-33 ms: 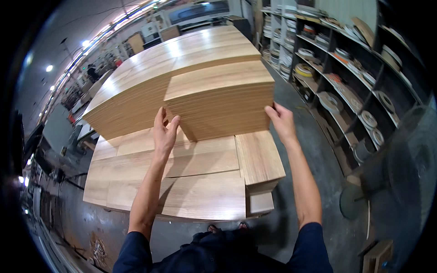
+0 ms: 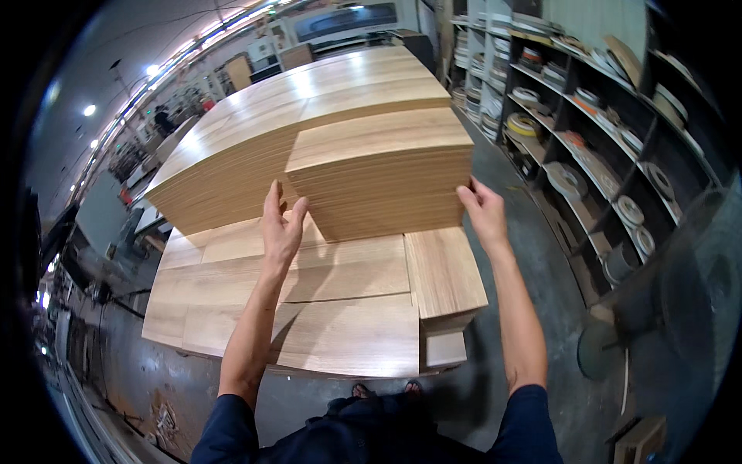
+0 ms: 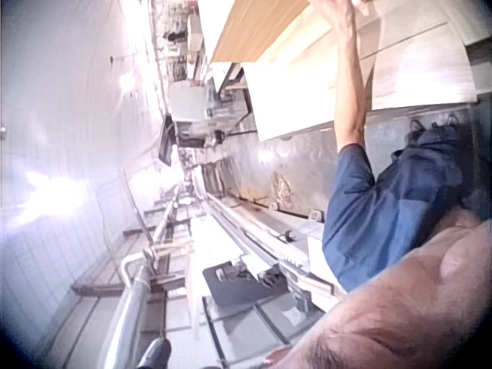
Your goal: The person scrapes the edges of wooden boards with a tool, wipes them down, and stacks them into organized piles.
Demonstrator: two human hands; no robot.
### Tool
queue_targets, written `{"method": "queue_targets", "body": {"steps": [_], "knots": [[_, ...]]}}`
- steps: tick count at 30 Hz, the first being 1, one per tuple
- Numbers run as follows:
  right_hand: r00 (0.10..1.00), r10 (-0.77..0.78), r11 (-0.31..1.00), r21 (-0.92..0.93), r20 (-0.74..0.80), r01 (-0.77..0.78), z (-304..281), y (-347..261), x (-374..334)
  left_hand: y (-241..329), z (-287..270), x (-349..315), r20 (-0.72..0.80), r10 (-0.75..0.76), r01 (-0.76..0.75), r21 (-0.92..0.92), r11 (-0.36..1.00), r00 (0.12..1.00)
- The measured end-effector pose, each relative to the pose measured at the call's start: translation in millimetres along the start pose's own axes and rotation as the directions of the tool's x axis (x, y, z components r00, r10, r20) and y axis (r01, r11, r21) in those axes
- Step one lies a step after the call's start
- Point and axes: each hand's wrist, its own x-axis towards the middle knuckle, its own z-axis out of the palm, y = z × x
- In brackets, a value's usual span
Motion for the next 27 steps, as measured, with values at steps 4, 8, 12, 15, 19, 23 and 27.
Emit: {"method": "queue_targets", "body": {"steps": [4, 8, 12, 15, 19, 23, 27], "knots": [[1.0, -0.011, 0.996, 0.092, -0.006, 0.012, 5, -6, -5, 34, -12, 3, 0.03, 0.035, -0.029, -0.184, 0.983, 0.999], [0.999, -0.034, 0.98, 0.198, 0.042, 0.026, 15, -18, -13, 18, -11, 16, 0.217, 0.031, 0.069, -0.437, 0.897, 0.976], [1.0, 0.025, 0.984, 0.174, -0.008, -0.023, 2, -7, -29, 18, 1, 29, 0.191, -0.063, 0.126, -0.342, 0.931, 0.98], [0.994, 0.055, 0.998, 0.015, -0.093, -0.054, 1, -16, -59, 8, -9, 39, 0.178, -0.136, 0.185, -0.298, 0.936, 0.974], [0.987, -0.001, 0.992, -0.125, -0.16, -0.02, 9, -67, -121, 8, -28, 3, 0.14, -0.11, 0.15, -0.319, 0.936, 0.984], [0.957, -0.234, 0.949, -0.251, -0.169, 0.188, 10, -90, -189, 20, -90, -72, 0.091, 0.022, 0.001, -0.25, 0.968, 0.996], [0.865, -0.482, 0.862, -0.251, -0.141, 0.44, 114, -155, -261, 7, -175, -157, 0.002, -0.118, 0.115, -0.249, 0.962, 0.993]]}}
